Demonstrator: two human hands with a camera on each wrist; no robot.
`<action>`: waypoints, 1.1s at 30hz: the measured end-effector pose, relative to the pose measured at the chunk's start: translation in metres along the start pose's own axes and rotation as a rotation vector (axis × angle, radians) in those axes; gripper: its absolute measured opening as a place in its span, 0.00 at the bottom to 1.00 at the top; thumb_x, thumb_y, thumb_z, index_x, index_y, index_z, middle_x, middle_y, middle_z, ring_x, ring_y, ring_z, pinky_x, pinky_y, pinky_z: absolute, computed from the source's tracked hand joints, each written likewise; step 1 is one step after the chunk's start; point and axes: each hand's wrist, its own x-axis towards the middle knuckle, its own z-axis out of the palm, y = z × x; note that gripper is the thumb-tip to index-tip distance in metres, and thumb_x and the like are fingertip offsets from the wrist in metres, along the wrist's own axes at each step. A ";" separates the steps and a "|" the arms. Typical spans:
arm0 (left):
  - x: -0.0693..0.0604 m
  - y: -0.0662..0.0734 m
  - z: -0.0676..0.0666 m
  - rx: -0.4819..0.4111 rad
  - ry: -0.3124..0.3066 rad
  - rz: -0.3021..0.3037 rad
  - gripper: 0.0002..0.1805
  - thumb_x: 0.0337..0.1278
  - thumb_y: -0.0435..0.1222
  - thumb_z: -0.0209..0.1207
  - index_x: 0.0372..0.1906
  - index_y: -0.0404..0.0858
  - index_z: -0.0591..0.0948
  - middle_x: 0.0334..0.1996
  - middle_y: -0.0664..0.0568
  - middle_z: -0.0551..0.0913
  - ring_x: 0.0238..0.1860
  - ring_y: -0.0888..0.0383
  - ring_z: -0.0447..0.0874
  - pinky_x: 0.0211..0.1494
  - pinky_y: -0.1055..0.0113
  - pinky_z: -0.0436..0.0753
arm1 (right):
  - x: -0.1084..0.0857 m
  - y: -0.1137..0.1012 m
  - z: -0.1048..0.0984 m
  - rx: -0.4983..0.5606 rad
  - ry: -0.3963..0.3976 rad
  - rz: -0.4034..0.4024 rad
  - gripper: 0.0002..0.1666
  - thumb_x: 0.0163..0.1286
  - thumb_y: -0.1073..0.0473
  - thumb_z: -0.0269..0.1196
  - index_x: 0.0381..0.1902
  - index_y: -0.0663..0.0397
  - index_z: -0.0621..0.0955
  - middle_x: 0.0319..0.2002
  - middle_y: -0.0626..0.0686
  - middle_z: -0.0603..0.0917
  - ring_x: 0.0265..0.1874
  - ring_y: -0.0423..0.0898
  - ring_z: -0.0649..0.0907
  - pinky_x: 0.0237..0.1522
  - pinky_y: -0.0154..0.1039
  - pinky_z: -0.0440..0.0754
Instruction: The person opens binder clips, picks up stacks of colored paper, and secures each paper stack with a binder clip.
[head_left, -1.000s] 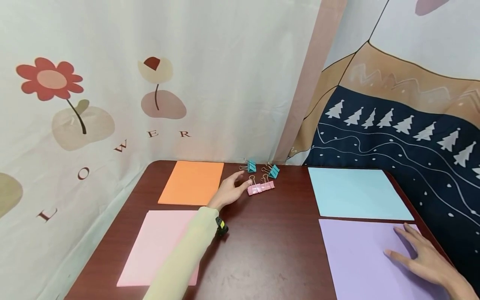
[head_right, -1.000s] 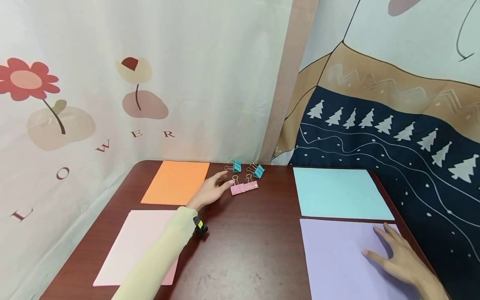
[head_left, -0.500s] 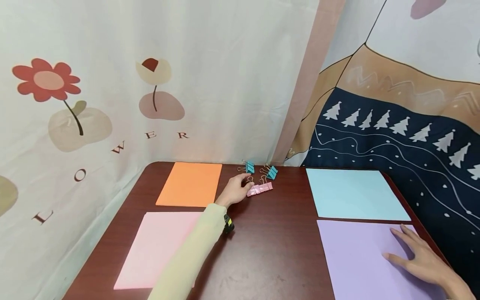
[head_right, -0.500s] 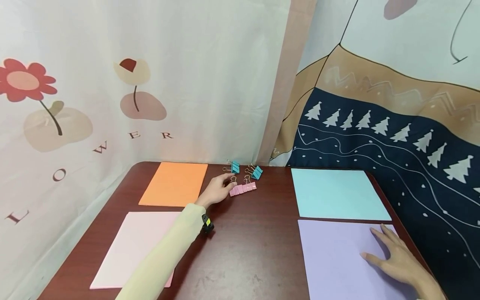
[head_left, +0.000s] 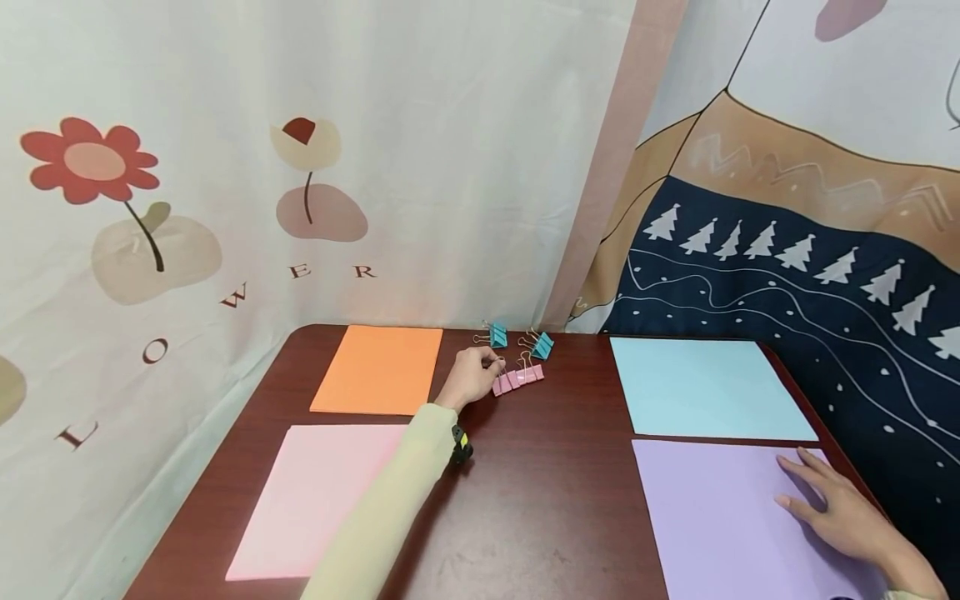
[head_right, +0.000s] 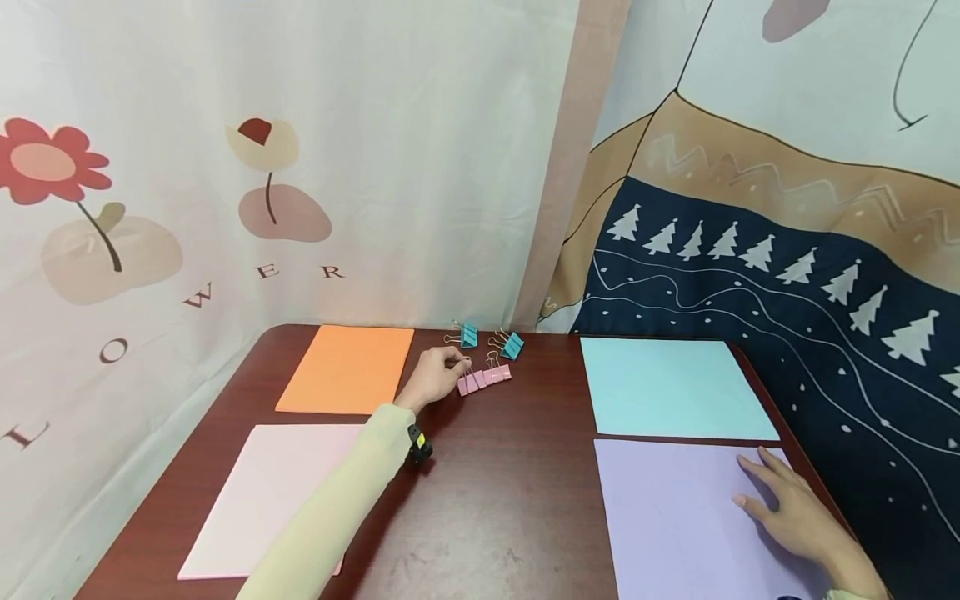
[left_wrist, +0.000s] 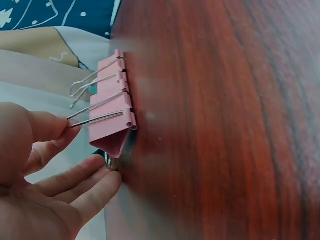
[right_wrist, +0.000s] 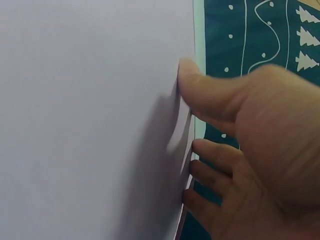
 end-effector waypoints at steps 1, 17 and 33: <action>-0.001 0.000 0.000 -0.014 -0.003 -0.002 0.09 0.73 0.40 0.60 0.40 0.40 0.87 0.39 0.49 0.88 0.36 0.57 0.79 0.43 0.63 0.79 | 0.000 -0.001 0.000 -0.013 0.006 0.003 0.40 0.76 0.48 0.62 0.72 0.71 0.66 0.72 0.83 0.54 0.69 0.86 0.53 0.59 0.84 0.54; -0.002 -0.008 -0.010 -0.162 -0.007 -0.058 0.10 0.70 0.44 0.62 0.41 0.43 0.89 0.38 0.52 0.88 0.37 0.57 0.84 0.40 0.64 0.79 | 0.001 -0.021 -0.009 -0.089 0.002 0.600 0.86 0.41 0.22 0.76 0.69 0.87 0.53 0.59 0.87 0.51 0.56 0.81 0.56 0.59 0.79 0.65; -0.010 -0.009 -0.016 -0.595 -0.039 -0.268 0.36 0.57 0.26 0.65 0.72 0.27 0.70 0.54 0.38 0.77 0.42 0.56 0.86 0.49 0.63 0.89 | 0.010 -0.018 -0.018 -0.156 -0.083 0.737 0.82 0.34 0.19 0.76 0.52 0.93 0.63 0.47 0.85 0.64 0.48 0.76 0.66 0.48 0.66 0.77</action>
